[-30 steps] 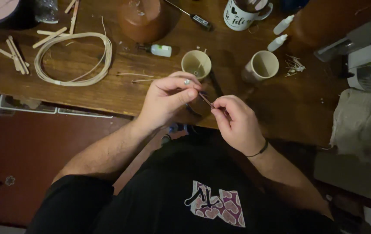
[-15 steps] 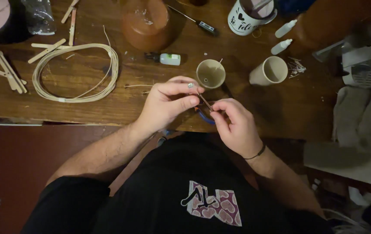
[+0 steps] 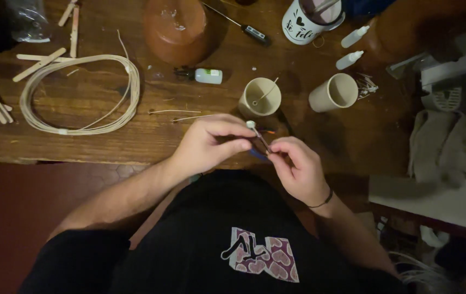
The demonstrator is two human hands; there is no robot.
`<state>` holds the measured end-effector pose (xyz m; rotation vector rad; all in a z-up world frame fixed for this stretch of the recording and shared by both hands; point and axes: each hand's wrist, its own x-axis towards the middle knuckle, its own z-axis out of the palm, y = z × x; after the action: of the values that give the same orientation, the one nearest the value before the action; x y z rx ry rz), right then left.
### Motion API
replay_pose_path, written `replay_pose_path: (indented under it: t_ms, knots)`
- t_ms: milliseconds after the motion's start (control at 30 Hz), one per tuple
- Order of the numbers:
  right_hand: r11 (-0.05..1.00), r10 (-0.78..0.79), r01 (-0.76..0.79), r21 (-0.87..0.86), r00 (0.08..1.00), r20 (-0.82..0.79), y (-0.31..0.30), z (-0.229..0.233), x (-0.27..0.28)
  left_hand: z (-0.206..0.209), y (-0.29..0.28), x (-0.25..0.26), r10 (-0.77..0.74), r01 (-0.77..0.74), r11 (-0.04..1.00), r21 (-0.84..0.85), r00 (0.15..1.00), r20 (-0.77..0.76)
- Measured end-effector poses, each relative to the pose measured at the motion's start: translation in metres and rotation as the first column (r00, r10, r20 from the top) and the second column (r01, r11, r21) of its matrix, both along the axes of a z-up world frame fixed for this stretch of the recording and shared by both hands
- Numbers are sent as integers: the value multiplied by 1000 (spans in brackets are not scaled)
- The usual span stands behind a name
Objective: Preparing candle wicks by gluing tabs and placing them in cups.
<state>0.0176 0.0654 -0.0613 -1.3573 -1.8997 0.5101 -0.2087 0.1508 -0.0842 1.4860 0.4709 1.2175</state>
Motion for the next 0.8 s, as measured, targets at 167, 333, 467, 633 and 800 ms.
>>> replay_pose_path:
  t_ms: [167,333,467,633,800]
  knots:
    - [988,142,-133,82,985,-103,-2,3,34,-22,5,-10,332,-264,937,230,881,-337]
    - [942,329,-324,88,943,-45,9,-2,76,-19,14,14,375,-301,926,228,804,-462]
    - [902,432,-428,62,895,-106,24,-7,94,-15,32,37,219,-197,975,99,798,-561]
    - [826,554,-563,-9,815,-168,49,-2,108,-18,51,50,111,-130,991,21,738,-666]
    - [773,619,-632,-59,771,-148,61,-11,120,-29,56,50,73,-125,992,-32,747,-661]
